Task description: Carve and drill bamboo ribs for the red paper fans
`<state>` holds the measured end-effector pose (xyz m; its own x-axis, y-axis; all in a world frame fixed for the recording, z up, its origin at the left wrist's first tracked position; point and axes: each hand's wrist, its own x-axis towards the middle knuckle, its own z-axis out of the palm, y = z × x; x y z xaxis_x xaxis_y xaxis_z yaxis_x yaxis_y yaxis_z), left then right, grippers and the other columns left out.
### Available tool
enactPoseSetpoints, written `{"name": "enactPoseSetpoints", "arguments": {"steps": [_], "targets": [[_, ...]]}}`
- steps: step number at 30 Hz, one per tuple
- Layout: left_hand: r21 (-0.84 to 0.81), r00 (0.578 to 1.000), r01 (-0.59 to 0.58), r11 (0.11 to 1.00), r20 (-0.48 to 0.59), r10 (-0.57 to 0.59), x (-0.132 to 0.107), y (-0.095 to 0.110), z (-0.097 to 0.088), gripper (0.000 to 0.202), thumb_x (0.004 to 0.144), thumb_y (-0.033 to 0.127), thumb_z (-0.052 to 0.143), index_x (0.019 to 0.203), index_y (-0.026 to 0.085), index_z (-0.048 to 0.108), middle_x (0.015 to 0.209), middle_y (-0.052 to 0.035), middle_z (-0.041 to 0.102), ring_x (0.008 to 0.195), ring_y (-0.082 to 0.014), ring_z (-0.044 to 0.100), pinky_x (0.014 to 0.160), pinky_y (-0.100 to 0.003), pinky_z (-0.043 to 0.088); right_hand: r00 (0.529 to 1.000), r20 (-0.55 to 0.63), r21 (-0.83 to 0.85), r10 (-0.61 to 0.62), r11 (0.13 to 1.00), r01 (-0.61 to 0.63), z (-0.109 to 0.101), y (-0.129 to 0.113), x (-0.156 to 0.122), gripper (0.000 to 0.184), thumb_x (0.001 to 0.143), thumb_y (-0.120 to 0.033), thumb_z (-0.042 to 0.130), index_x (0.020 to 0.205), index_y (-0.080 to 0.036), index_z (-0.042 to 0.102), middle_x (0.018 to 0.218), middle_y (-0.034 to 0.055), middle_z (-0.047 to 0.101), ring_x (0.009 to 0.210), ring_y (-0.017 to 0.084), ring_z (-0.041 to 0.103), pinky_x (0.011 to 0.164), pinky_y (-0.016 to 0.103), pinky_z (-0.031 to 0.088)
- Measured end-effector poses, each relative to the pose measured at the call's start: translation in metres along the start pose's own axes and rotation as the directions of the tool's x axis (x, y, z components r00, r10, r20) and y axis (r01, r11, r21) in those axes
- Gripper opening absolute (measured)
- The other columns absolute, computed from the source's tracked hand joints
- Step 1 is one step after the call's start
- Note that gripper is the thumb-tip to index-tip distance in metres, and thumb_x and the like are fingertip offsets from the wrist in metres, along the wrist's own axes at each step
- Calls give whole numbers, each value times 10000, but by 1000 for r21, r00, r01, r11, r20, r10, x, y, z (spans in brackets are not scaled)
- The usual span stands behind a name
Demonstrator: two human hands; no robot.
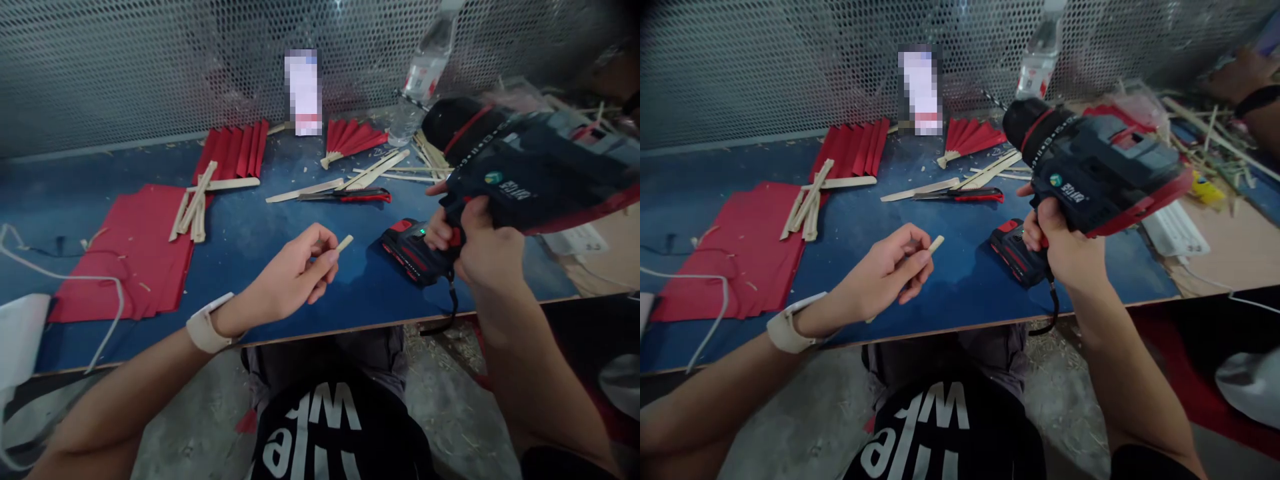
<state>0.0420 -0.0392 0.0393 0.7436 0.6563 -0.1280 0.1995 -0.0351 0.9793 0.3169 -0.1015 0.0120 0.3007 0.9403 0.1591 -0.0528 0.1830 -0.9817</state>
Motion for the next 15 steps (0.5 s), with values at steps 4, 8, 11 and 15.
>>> {"name": "enactPoseSetpoints", "arguments": {"steps": [4,8,11,15], "targets": [[-116,999,-8,993,34,12,-9,1,9,99,1091,285,498,1034,223,444,767,69,547,450,-21,433,421,-165,362,1000,6,-2,-20,1000,20,0,-1,-1,636,857,-737,739,1141,-182,615,622,-48,424,515,77,395,557,268,341],[-181,999,9,983,43,-1,-6,1,7,120,1092,320,500,1048,229,435,757,67,594,424,-37,507,413,-173,380,1000,5,1,-15,1000,15,0,2,-1,616,875,-740,717,1126,-189,601,612,-46,427,517,83,401,550,270,345],[-88,1000,0,996,2,0,0,-4,2,122,1086,317,511,1043,221,450,751,47,654,459,-63,591,448,-183,423,1000,18,-14,-17,1000,17,-1,4,1,597,884,-730,713,1125,-197,589,619,-48,437,515,83,412,542,270,360],[36,996,-65,997,-53,67,9,-20,-7,132,1077,327,541,1040,207,500,776,34,689,509,-69,611,539,-209,501,999,29,-78,22,997,-20,-5,-5,-2,577,902,-729,688,1136,-206,622,612,-40,437,515,89,442,541,265,382]]}}
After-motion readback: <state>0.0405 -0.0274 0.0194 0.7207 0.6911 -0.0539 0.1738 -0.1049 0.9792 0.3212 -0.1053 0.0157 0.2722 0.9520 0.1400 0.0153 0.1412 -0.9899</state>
